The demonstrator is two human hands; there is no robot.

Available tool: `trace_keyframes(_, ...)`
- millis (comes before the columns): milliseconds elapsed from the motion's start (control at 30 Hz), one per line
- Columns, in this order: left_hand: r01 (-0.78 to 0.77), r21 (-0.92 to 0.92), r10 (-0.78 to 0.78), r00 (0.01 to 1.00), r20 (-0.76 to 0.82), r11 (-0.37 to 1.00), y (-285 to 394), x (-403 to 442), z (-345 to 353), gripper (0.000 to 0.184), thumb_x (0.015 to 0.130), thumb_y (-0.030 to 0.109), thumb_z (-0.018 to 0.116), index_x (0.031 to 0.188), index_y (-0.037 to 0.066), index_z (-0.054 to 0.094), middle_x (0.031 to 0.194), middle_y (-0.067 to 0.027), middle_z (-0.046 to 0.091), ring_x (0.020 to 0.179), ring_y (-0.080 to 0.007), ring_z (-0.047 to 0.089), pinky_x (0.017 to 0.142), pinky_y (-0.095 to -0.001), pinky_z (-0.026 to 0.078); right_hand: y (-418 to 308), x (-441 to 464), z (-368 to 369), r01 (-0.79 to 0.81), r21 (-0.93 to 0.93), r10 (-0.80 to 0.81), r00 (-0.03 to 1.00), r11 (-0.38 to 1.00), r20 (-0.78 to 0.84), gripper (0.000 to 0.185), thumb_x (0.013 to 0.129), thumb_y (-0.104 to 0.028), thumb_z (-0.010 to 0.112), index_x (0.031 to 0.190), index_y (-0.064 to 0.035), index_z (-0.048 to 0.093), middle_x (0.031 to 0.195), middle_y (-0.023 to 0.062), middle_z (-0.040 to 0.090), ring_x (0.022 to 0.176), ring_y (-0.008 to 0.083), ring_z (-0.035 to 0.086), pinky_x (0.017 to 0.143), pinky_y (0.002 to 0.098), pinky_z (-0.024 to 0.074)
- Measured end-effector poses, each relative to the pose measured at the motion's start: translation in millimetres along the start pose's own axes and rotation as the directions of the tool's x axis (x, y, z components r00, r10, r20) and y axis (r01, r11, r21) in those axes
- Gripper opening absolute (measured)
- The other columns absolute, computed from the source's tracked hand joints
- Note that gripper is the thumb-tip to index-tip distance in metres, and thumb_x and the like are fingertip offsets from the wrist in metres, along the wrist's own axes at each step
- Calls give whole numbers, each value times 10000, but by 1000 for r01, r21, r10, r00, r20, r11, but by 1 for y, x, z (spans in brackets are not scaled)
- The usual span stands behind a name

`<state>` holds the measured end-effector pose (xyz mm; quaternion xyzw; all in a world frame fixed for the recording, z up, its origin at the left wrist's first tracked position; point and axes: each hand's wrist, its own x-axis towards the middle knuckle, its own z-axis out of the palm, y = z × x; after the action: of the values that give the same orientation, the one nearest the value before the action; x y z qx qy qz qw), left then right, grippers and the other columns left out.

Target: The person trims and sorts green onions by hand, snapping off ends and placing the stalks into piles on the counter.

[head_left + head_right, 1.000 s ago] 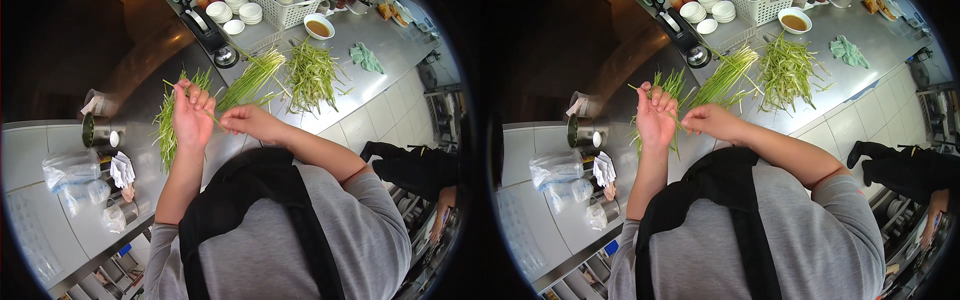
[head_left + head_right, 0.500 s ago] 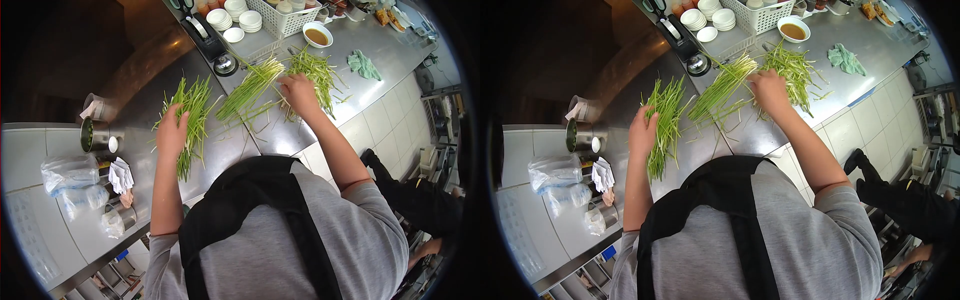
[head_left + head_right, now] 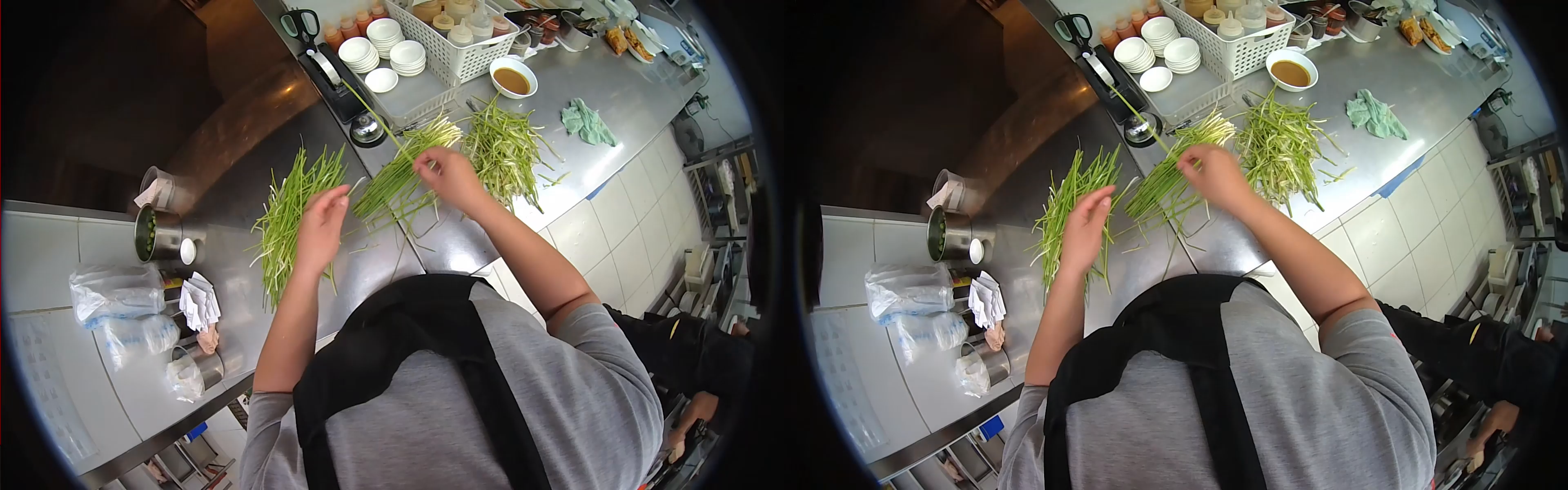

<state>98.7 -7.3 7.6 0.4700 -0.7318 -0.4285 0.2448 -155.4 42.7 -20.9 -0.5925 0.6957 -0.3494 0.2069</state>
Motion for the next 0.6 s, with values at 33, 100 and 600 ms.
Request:
trace_keyframes(33, 150, -364, -105, 984, 142, 919, 2, 2, 8, 367, 966, 269, 483, 1228, 17, 531, 1267, -119, 513, 1174, -232, 479, 996, -350, 367, -12, -2, 0, -139, 294, 84, 978, 946, 191, 121, 841, -165, 629, 905, -69, 665, 784, 21, 639, 716, 137, 571, 683, 302, 437)
trace_keyframes(100, 186, -484, -137, 981, 137, 855, 13, 7, 21, 377, 983, 284, 443, 1226, 9, 529, 1263, -118, 522, 1177, -221, 482, 1006, -347, 364, -32, -9, 5, -133, 426, 21, 966, 895, 257, 127, 867, -145, 600, 930, -48, 653, 770, 25, 636, 690, 114, 557, 670, 268, 440)
trace_keyframes(600, 212, -801, -83, 976, 201, 559, 46, 13, 2, 479, 998, 341, 375, 1190, -79, 500, 1197, -175, 557, 1150, -233, 521, 1005, -341, 396, -9, -23, -15, 173, 33, -174, 985, 984, 19, 148, 846, -51, 547, 950, -61, 652, 982, 134, 603, 983, 320, 554, 843, 392, 445)
